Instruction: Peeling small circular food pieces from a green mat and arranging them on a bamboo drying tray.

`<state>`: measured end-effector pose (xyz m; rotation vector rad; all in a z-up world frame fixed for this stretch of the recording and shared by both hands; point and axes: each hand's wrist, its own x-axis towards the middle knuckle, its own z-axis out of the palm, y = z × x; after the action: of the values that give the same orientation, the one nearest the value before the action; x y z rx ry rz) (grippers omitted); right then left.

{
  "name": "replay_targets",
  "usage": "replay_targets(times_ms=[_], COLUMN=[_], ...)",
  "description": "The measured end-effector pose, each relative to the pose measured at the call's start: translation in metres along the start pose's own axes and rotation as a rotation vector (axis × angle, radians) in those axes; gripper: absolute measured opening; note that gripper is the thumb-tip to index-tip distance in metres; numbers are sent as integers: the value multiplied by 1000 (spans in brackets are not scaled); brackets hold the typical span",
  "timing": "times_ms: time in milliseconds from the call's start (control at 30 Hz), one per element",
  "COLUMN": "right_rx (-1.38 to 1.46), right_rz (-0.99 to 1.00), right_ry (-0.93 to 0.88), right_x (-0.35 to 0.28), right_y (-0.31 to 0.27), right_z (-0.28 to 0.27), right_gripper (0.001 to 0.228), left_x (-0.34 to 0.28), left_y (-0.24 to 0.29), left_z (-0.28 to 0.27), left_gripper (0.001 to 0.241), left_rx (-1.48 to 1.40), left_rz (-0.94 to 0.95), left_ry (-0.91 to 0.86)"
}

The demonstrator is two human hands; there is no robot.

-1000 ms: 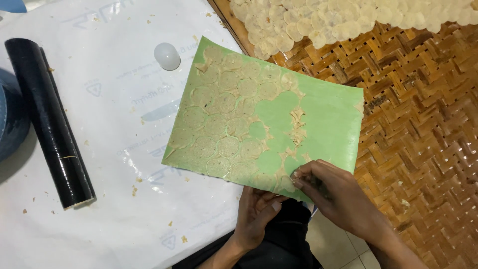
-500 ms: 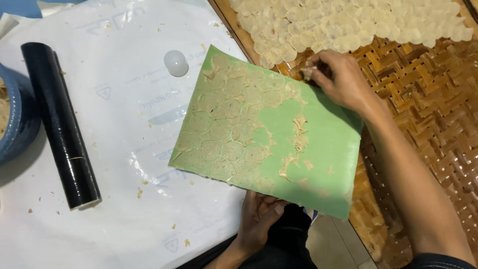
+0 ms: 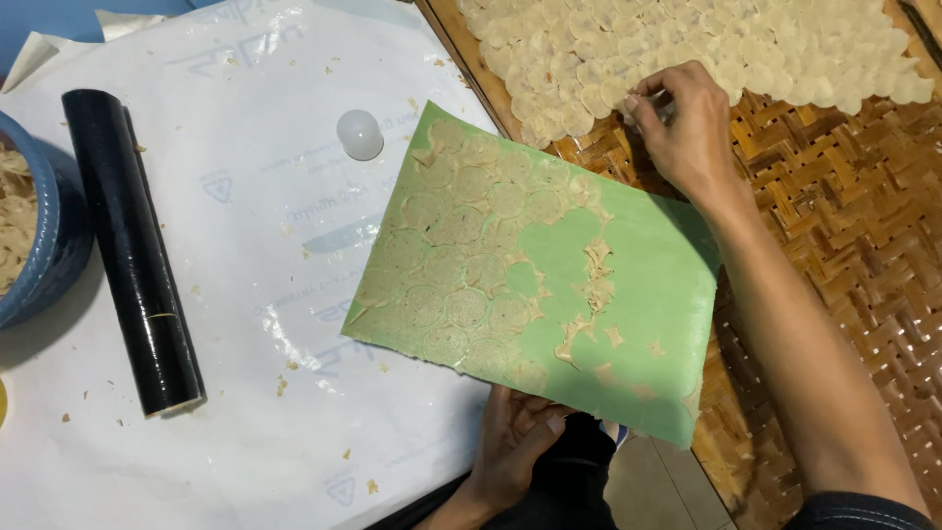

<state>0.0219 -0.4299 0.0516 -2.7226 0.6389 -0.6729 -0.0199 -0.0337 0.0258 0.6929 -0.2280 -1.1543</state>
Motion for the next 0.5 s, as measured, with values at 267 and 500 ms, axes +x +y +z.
replay_targets(times_ms=[267,500], right_rx=[257,16], right_rz=[114,95], right_ry=[-292,-89], right_x=[5,12], right_y=[-19,7], right_z=[-20,9], right_gripper=[8,10], left_x=[3,4], left_y=[-1,10], left_z=[1,6], left_gripper=[64,70], left_rx=[5,-11], left_rz=[13,-4], left_ry=[-19,-11])
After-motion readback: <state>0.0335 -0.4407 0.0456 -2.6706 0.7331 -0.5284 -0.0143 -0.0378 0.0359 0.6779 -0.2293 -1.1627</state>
